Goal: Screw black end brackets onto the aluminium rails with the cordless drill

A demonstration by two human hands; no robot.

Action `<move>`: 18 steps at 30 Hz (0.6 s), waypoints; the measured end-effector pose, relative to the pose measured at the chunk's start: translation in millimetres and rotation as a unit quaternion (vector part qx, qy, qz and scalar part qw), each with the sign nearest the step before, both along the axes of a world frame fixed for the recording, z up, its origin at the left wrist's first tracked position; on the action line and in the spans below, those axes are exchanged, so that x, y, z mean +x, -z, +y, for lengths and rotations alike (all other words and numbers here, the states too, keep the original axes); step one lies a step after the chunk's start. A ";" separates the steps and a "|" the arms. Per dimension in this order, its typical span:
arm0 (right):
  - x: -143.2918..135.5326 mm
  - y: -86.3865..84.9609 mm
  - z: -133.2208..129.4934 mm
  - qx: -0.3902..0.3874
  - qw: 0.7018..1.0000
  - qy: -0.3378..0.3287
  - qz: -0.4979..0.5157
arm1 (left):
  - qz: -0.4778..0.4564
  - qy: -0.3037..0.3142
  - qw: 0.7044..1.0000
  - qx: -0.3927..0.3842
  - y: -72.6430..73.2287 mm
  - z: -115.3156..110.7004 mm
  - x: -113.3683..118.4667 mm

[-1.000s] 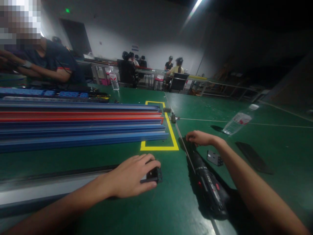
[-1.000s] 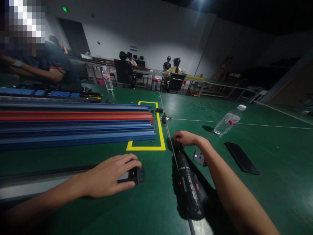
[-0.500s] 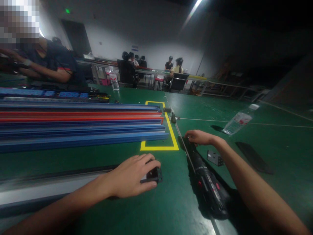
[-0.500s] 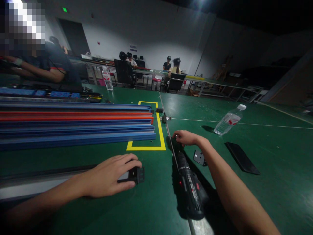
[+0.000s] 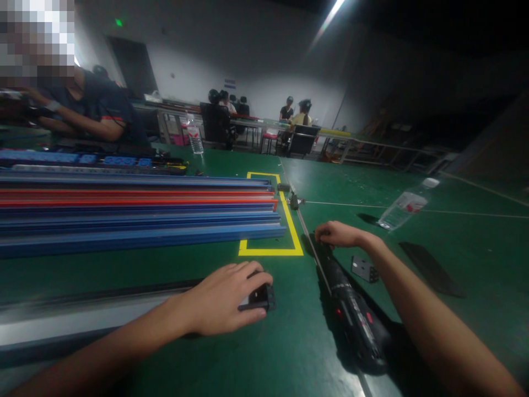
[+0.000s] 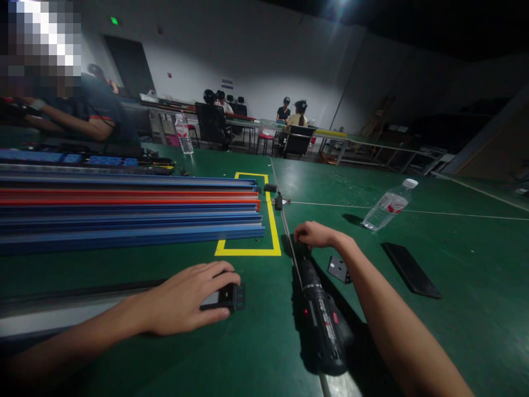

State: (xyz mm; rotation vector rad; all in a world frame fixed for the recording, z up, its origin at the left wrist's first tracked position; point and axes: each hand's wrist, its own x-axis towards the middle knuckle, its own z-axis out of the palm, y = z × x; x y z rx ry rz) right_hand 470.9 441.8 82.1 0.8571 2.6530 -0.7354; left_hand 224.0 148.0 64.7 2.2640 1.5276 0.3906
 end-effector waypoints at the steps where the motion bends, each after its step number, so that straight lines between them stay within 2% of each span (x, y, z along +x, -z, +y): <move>1: 0.1 0.2 0.3 -0.002 1.000 -0.001 0.001 | -0.001 0.000 1.000 0.003 0.2 0.1 0.1; 18: 0.4 0.4 -0.1 -0.060 0.998 0.009 0.005 | 0.014 0.000 1.000 0.008 -0.6 -0.1 0.8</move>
